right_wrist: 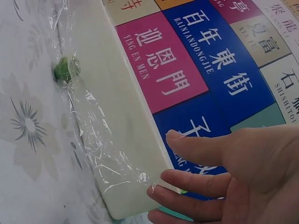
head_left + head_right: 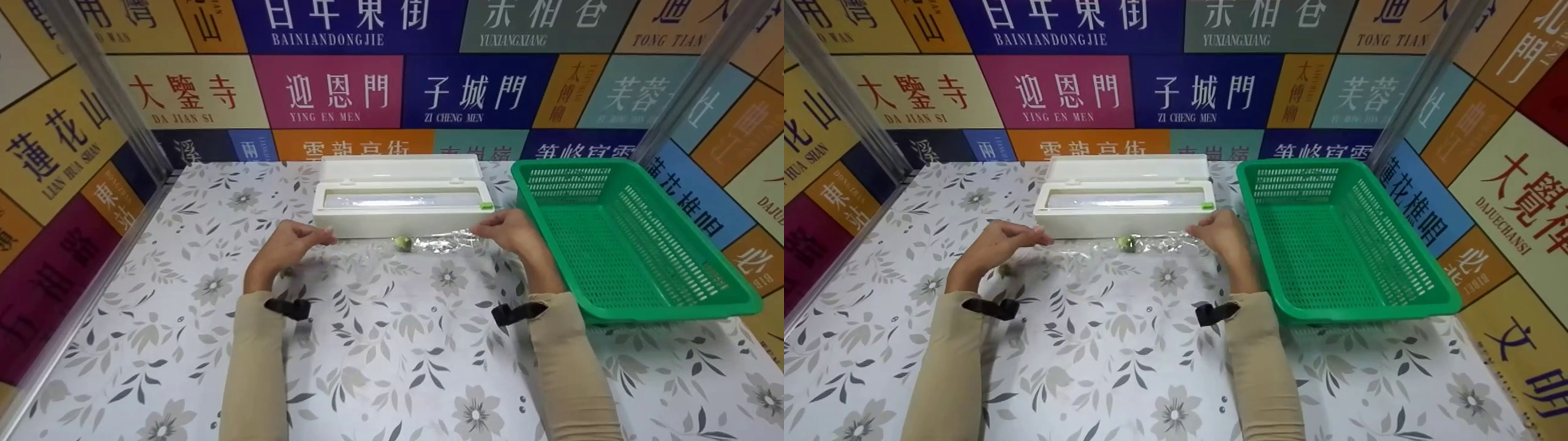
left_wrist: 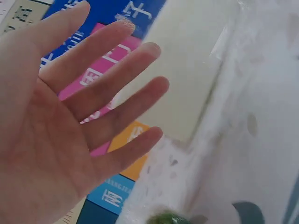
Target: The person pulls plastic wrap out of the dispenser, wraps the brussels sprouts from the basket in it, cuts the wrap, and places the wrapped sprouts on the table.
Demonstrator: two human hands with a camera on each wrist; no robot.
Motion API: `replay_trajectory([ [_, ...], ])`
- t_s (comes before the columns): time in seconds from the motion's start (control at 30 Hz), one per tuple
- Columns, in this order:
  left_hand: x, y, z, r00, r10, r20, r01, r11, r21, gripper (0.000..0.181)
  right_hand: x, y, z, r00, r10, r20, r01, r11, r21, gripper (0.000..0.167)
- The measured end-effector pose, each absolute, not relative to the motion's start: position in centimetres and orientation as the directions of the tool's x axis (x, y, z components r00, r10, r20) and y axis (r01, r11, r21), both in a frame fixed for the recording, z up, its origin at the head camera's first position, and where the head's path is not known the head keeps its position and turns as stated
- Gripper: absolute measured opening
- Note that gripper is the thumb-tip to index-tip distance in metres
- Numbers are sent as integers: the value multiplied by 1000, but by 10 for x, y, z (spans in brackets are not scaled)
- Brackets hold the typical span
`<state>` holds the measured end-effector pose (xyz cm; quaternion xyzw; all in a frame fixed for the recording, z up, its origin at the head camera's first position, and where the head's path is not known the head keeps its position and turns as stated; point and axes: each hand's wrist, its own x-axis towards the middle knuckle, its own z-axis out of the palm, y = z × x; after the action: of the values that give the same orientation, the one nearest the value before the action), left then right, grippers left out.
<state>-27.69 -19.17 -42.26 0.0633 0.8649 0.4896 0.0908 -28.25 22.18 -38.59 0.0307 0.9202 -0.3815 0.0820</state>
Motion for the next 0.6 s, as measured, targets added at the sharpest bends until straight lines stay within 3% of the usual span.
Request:
replay_trajectory([
  [0.23, -273, -185, -406, -984, 180, -15, 63, 420, 906, 39, -276, 215, -373, -988, -10, -153, 107, 674, -731, 43],
  [0.4, -271, -162, -404, -980, 201, 6, 75, 334, 939, 34, -275, 212, -366, -982, -109, -157, 47, 658, -752, 47],
  [0.6, -280, -128, -408, -993, 115, -9, 35, 367, 929, 27, -282, 204, -373, -963, -257, -78, -102, 618, -779, 47],
])
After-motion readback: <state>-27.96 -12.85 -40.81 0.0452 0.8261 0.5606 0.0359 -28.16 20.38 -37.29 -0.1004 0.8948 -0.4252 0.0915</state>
